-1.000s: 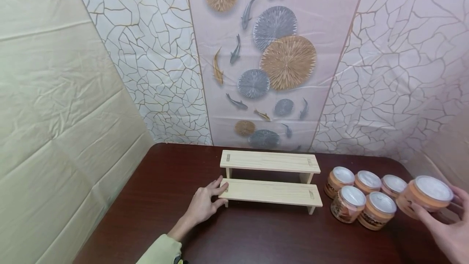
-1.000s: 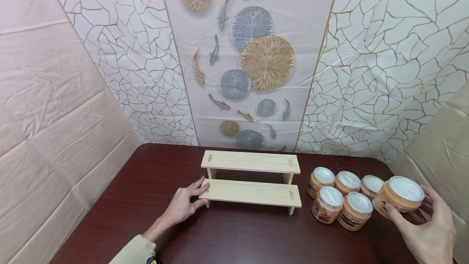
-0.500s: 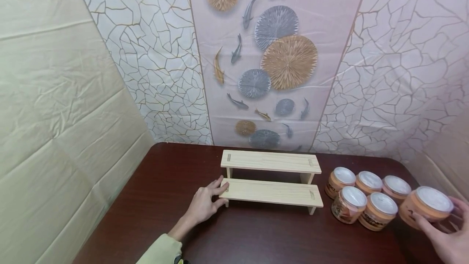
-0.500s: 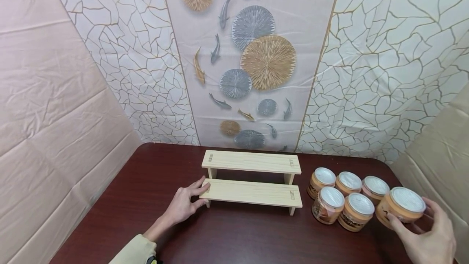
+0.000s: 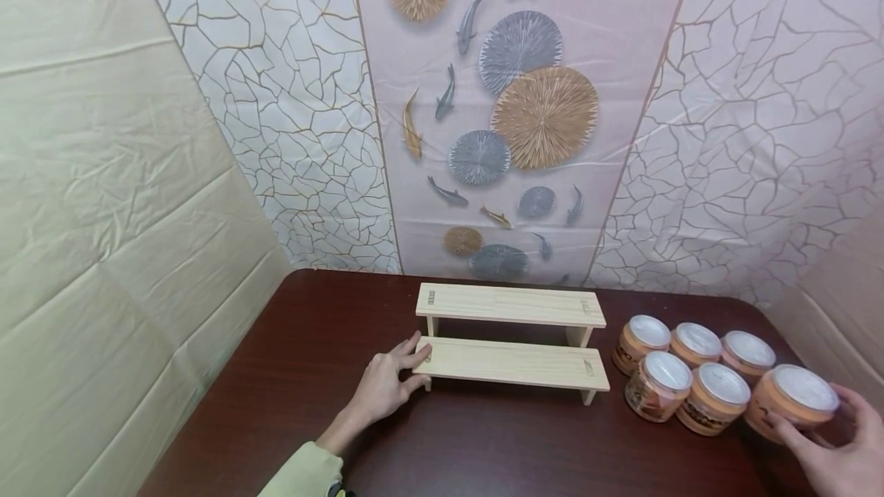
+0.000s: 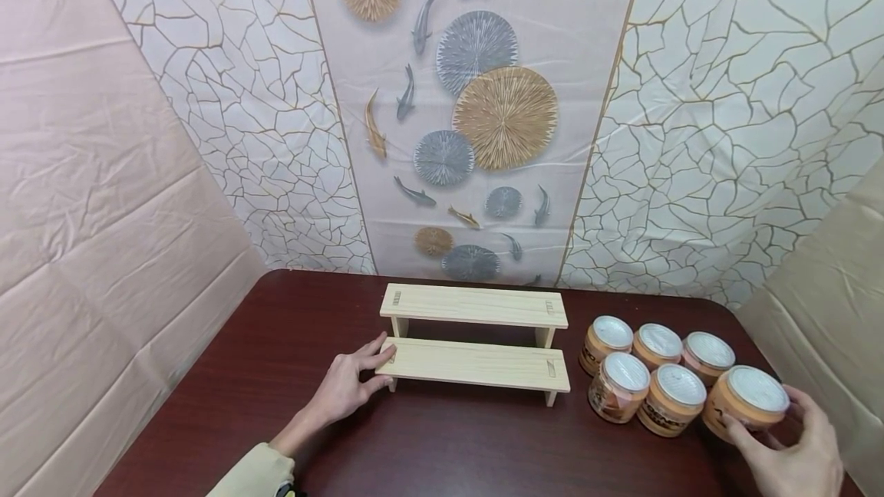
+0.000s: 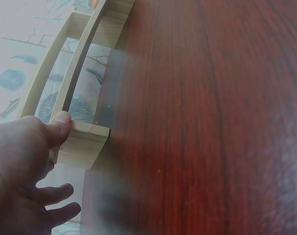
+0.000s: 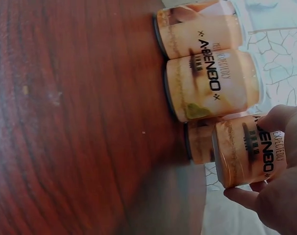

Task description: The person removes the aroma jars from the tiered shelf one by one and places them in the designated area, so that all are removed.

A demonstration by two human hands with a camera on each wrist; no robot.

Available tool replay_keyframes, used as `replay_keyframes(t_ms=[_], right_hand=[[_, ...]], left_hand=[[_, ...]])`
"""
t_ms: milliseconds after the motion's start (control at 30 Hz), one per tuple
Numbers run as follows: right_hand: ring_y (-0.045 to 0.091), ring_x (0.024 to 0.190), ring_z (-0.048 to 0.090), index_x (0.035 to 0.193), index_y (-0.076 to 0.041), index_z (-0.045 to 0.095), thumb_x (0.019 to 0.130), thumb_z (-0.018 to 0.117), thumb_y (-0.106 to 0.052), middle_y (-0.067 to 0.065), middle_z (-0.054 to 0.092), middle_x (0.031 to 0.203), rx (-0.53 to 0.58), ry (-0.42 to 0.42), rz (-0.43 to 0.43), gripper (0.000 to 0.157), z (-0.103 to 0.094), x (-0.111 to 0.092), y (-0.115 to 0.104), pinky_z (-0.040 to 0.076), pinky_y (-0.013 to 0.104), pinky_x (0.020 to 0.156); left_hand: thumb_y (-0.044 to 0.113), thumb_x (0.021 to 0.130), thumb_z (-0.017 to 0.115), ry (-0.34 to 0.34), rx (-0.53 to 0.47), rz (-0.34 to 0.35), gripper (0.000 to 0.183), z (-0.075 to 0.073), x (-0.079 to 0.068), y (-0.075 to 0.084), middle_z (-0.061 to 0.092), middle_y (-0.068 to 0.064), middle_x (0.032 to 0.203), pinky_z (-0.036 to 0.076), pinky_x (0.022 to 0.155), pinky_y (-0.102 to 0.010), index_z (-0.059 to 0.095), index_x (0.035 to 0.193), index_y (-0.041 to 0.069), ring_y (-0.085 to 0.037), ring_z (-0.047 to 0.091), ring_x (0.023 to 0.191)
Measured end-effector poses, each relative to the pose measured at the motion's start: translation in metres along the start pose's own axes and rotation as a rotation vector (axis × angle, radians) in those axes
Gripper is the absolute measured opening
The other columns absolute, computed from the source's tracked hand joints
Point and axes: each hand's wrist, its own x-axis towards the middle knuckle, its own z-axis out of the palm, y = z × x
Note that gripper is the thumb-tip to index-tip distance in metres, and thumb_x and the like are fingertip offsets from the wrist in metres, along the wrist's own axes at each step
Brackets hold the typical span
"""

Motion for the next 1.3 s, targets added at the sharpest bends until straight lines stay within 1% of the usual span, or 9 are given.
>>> replay_keyframes(t_ms=[133, 233, 367, 433, 633, 867, 1033, 1200, 1300], right_hand=[[-0.013, 0.09, 0.046, 0.132, -0.032, 0.047, 0.075, 0.071, 0.017, -0.023, 0.047, 0.103, -0.05, -0.014, 0.059, 0.079, -0.001, -0.001, 0.004, 0.039, 0.0, 0.068], [-0.016, 0.088, 0.044, 0.138, -0.026, 0.048, 0.076, 0.073, 0.014, -0.023, 0.044, 0.104, -0.095, -0.009, 0.059, 0.078, 0.0, -0.003, 0.007, 0.038, 0.0, 0.068], [-0.017, 0.087, 0.042, 0.145, -0.014, 0.046, 0.076, 0.075, 0.009, -0.022, 0.041, 0.106, -0.144, -0.005, 0.058, 0.078, 0.002, -0.004, 0.009, 0.037, -0.001, 0.068], [-0.017, 0.086, 0.041, 0.146, -0.012, 0.046, 0.076, 0.075, 0.008, -0.022, 0.041, 0.105, -0.158, -0.002, 0.066, 0.078, 0.003, -0.005, 0.01, 0.037, -0.001, 0.068], [-0.017, 0.087, 0.04, 0.146, -0.013, 0.047, 0.076, 0.077, 0.007, -0.022, 0.041, 0.105, -0.177, -0.003, 0.089, 0.079, 0.003, -0.006, 0.012, 0.037, -0.001, 0.067], [-0.008, 0.1, 0.043, 0.15, -0.008, 0.042, 0.077, 0.077, 0.005, -0.016, 0.042, 0.115, -0.232, -0.025, 0.132, 0.082, 0.005, -0.007, 0.012, 0.034, -0.002, 0.068], [-0.008, 0.098, 0.044, 0.15, -0.01, 0.042, 0.077, 0.077, 0.006, -0.02, 0.041, 0.113, -0.212, -0.039, 0.137, 0.082, 0.004, -0.006, 0.014, 0.035, -0.001, 0.069], [-0.002, 0.105, 0.046, 0.15, -0.005, 0.04, 0.077, 0.077, 0.004, -0.013, 0.041, 0.117, -0.257, -0.047, 0.149, 0.082, 0.005, -0.006, 0.017, 0.034, -0.002, 0.066], [-0.004, 0.102, 0.044, 0.149, -0.004, 0.041, 0.077, 0.077, 0.005, -0.016, 0.04, 0.116, -0.249, -0.05, 0.144, 0.082, 0.006, -0.005, 0.02, 0.034, -0.002, 0.065]], left_hand=[[0.015, 0.082, 0.082, 0.0, -0.002, 0.0, 0.051, 0.0, 0.0, 0.0, 0.054, -0.022, 0.14, 0.05, 0.091, -0.056, 0.067, 0.13, 0.004, -0.04, 0.056, 0.122], [0.015, 0.082, 0.082, 0.003, -0.002, 0.003, 0.051, 0.001, 0.0, 0.0, 0.054, -0.022, 0.14, 0.05, 0.091, -0.056, 0.067, 0.13, 0.004, -0.041, 0.056, 0.122], [0.014, 0.082, 0.083, 0.006, -0.004, 0.008, 0.051, 0.001, 0.0, 0.001, 0.054, -0.023, 0.139, 0.05, 0.09, -0.056, 0.068, 0.129, 0.003, -0.041, 0.057, 0.122], [0.014, 0.082, 0.082, 0.004, -0.006, 0.01, 0.051, 0.001, 0.0, 0.001, 0.054, -0.023, 0.139, 0.05, 0.09, -0.056, 0.068, 0.129, 0.003, -0.041, 0.056, 0.122], [0.014, 0.082, 0.082, 0.001, -0.008, 0.004, 0.051, 0.0, 0.0, 0.002, 0.054, -0.022, 0.14, 0.051, 0.09, -0.055, 0.067, 0.129, 0.003, -0.04, 0.056, 0.122], [0.013, 0.082, 0.082, 0.003, -0.01, 0.005, 0.05, 0.0, 0.0, 0.002, 0.054, -0.023, 0.139, 0.05, 0.09, -0.055, 0.068, 0.129, 0.002, -0.04, 0.056, 0.122], [0.013, 0.082, 0.082, 0.004, -0.006, 0.007, 0.05, -0.001, 0.0, 0.003, 0.054, -0.022, 0.14, 0.05, 0.09, -0.055, 0.068, 0.129, 0.002, -0.04, 0.056, 0.123], [0.013, 0.082, 0.083, 0.009, 0.0, 0.018, 0.05, -0.001, 0.001, 0.003, 0.055, -0.023, 0.139, 0.051, 0.09, -0.054, 0.068, 0.128, 0.003, -0.039, 0.057, 0.122], [0.014, 0.082, 0.083, 0.012, 0.008, 0.024, 0.05, -0.001, 0.001, 0.002, 0.055, -0.023, 0.138, 0.052, 0.089, -0.053, 0.068, 0.128, 0.003, -0.039, 0.057, 0.121]])
